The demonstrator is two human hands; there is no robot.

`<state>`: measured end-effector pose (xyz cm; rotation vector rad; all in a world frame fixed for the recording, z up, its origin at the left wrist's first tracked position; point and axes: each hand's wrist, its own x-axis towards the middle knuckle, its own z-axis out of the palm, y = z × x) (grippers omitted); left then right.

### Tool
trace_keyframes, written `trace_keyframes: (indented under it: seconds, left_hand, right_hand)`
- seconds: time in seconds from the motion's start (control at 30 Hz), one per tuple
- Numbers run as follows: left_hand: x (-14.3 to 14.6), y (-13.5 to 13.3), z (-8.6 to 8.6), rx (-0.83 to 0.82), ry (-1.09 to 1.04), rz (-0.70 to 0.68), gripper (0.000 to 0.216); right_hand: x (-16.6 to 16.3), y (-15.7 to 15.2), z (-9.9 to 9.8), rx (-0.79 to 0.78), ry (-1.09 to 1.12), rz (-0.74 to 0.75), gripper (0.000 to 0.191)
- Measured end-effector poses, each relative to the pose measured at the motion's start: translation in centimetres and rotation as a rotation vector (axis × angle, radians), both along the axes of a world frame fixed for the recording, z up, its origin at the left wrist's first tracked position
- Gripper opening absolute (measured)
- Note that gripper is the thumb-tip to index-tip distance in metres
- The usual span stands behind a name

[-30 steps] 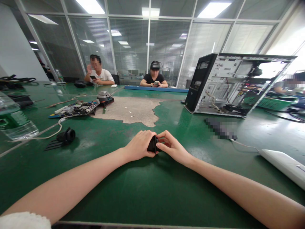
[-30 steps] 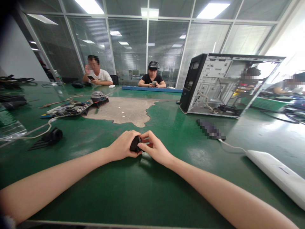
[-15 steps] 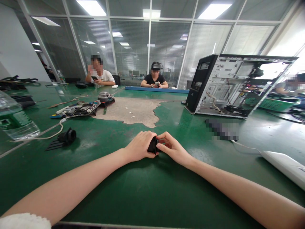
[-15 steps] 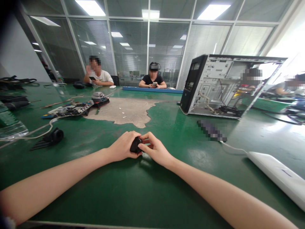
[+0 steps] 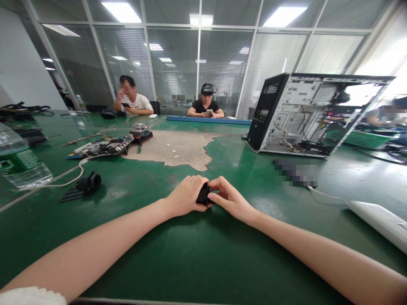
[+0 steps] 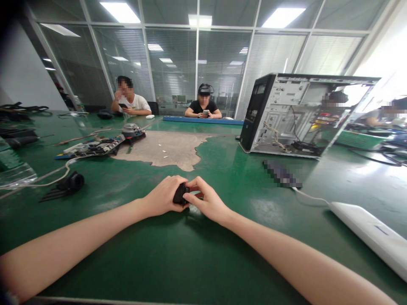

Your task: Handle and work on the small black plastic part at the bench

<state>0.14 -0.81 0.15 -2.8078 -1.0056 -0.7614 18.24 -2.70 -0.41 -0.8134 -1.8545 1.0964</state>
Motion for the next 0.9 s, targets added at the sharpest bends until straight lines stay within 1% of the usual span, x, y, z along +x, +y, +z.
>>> trace_keyframes:
  seconds: [0.1, 0.17, 0.3, 0.4, 0.47, 0.53, 0.6, 0.67, 0.73, 0.83, 0.9]
  left_hand:
    - [-0.02, 0.00, 0.01, -0.008, 0.002, -0.005, 0.049]
    - [-0.06, -0.01, 0.02, -0.008, 0.005, -0.002, 0.050]
    - [-0.09, -0.06, 0.08, -0.003, 0.012, 0.005, 0.050]
    - [-0.05, -0.10, 0.13, 0.000, -0.004, 0.002, 0.049]
    - [-0.03, -0.12, 0.15, -0.004, -0.008, 0.002, 0.050]
    - [-0.04, -0.11, 0.14, -0.008, -0.004, 0.004, 0.050]
    - [-0.08, -0.10, 0.13, -0.009, 0.001, 0.003, 0.050]
    - [-0.12, -0.10, 0.11, -0.009, 0.005, 0.005, 0.051]
    - [-0.14, -0.12, 0.11, -0.009, 0.009, 0.009, 0.051]
    - [-0.10, -0.17, 0.15, -0.011, 0.000, 0.005, 0.050]
    - [-0.05, -0.19, 0.17, -0.010, -0.013, -0.001, 0.049]
  right_hand:
    - [-0.03, -0.01, 0.02, -0.055, -0.024, 0.015, 0.025]
    - [-0.01, -0.07, 0.03, -0.039, -0.042, 0.033, 0.024]
    - [0.08, -0.15, -0.05, 0.145, -0.053, 0.017, 0.029]
    - [0.11, -0.09, -0.11, 0.213, -0.053, -0.010, 0.020]
    - [0.08, -0.04, -0.12, 0.199, -0.056, -0.028, 0.016]
    - [0.02, -0.02, -0.10, 0.143, -0.058, -0.037, 0.020]
    - [-0.03, -0.07, -0.06, 0.062, -0.064, -0.016, 0.023]
    - [-0.03, -0.16, -0.02, 0.023, -0.072, 0.018, 0.022]
    - [0.01, -0.28, 0.04, 0.082, -0.084, 0.024, 0.022]
    - [0.11, -0.39, 0.07, 0.245, -0.096, -0.016, 0.022]
    - [0.15, -0.36, 0.04, 0.297, -0.094, -0.032, 0.018]
